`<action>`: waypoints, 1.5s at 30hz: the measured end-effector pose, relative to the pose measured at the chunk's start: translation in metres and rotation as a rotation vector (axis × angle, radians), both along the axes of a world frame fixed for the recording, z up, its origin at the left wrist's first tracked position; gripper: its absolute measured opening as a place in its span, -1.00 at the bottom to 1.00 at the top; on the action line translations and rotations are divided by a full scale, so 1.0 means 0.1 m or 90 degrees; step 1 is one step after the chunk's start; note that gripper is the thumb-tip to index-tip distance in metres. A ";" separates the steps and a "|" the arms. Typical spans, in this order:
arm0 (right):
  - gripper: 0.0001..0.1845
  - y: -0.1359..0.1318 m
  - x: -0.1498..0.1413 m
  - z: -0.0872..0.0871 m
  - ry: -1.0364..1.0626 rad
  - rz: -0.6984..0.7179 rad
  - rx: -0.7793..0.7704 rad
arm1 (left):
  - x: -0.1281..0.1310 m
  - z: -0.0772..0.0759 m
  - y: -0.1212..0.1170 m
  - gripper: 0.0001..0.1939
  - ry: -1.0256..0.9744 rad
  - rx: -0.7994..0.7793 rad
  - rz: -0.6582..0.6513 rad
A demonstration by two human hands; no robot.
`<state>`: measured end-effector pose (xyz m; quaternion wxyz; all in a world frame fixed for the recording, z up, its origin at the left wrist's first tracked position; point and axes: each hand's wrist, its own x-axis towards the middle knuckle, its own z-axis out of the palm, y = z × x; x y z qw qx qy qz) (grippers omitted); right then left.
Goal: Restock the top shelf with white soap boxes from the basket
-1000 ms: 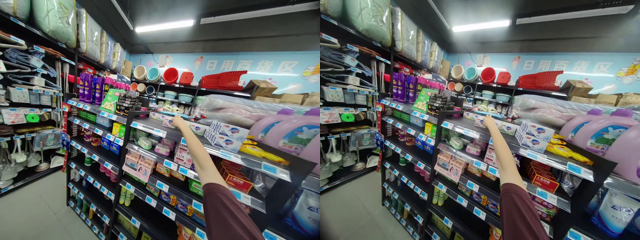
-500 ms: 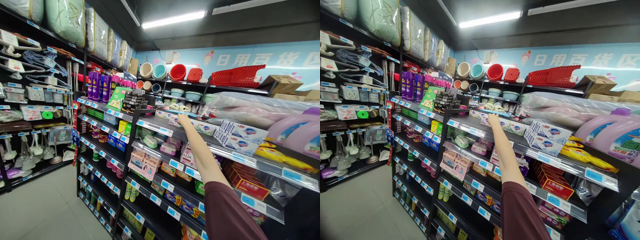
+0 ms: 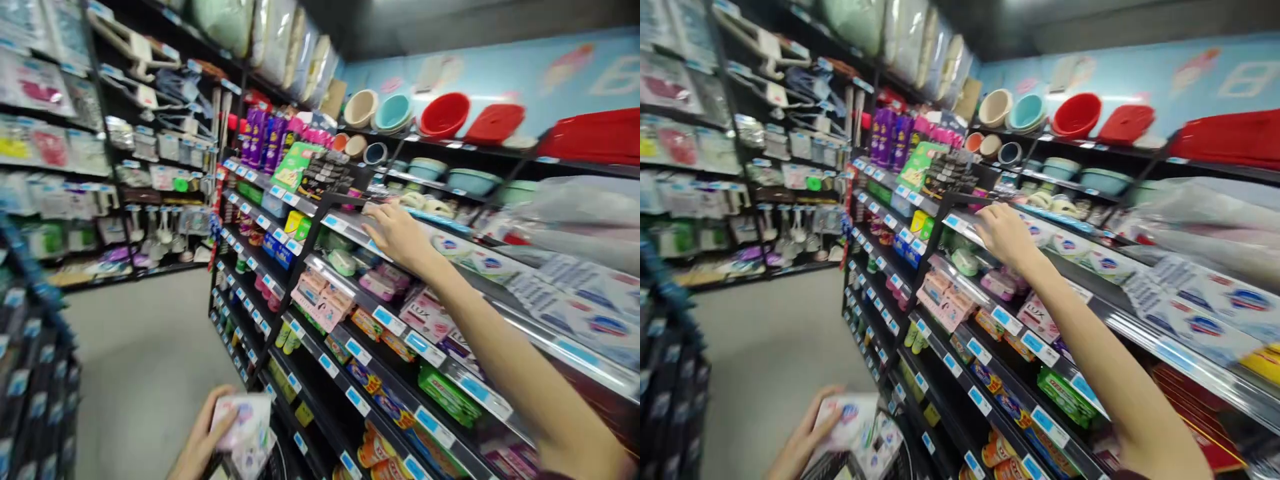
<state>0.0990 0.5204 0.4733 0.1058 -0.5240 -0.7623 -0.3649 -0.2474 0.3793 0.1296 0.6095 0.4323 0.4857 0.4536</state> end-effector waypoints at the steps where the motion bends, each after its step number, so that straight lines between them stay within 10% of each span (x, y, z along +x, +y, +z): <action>1: -0.61 -0.19 -0.26 -0.14 -0.024 0.097 -0.059 | 0.05 0.11 0.03 -0.40 -0.025 0.023 -0.001; 5: -0.47 -1.04 -1.12 -0.77 -0.108 0.307 -0.311 | 0.26 0.55 0.24 -0.51 -0.073 0.143 -0.006; 9: -0.32 -1.44 -1.40 -1.21 -0.197 0.333 -0.345 | 0.44 0.74 0.22 -0.60 -0.146 0.195 -0.022; 15: -0.40 -1.21 -1.13 -1.23 0.012 0.335 -0.419 | 0.48 0.81 -0.06 -0.24 -0.254 0.289 -0.058; 23: -0.32 -1.02 -0.98 -1.42 0.330 0.490 -0.482 | 0.50 0.98 -0.14 -0.34 0.057 0.536 -0.003; 37: -0.43 -1.09 -0.96 -1.31 0.236 0.370 -0.438 | 0.59 0.76 -0.06 -0.56 -0.199 0.280 0.100; 41: -0.62 -1.04 -0.87 -1.06 0.231 0.433 -0.562 | 0.64 0.63 0.07 -0.41 -0.228 0.178 0.090; 45: -0.71 -0.86 -0.53 -0.52 0.207 0.384 -0.394 | 0.75 0.55 0.03 -0.41 -0.218 0.217 0.027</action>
